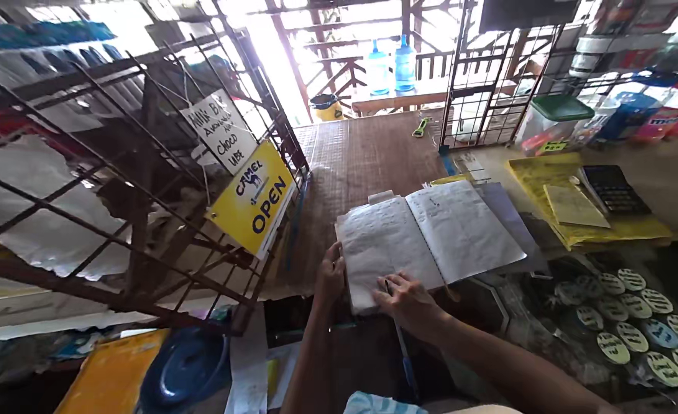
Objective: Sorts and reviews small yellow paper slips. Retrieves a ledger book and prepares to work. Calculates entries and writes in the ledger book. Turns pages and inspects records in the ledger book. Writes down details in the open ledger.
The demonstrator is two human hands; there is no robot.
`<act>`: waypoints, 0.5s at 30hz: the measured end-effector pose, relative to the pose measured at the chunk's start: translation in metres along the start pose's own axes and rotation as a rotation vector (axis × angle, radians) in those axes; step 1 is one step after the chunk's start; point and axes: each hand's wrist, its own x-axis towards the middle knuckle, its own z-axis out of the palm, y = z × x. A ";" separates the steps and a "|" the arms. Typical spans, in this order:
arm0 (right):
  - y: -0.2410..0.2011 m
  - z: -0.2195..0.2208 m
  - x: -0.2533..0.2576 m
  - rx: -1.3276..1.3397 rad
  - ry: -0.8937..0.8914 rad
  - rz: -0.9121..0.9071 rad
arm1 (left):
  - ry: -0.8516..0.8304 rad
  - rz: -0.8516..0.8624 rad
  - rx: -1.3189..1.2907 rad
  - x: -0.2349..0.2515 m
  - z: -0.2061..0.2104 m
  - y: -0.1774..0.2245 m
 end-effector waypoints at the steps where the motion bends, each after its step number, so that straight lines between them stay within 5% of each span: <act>1: 0.000 0.000 0.000 0.001 -0.006 -0.002 | 0.001 -0.002 -0.005 0.001 0.000 -0.001; 10: 0.024 -0.012 0.009 0.671 0.086 0.292 | -0.002 0.011 -0.049 0.003 0.001 -0.006; 15: 0.038 -0.047 -0.002 0.871 0.513 0.345 | -0.001 -0.010 -0.048 0.001 0.000 -0.003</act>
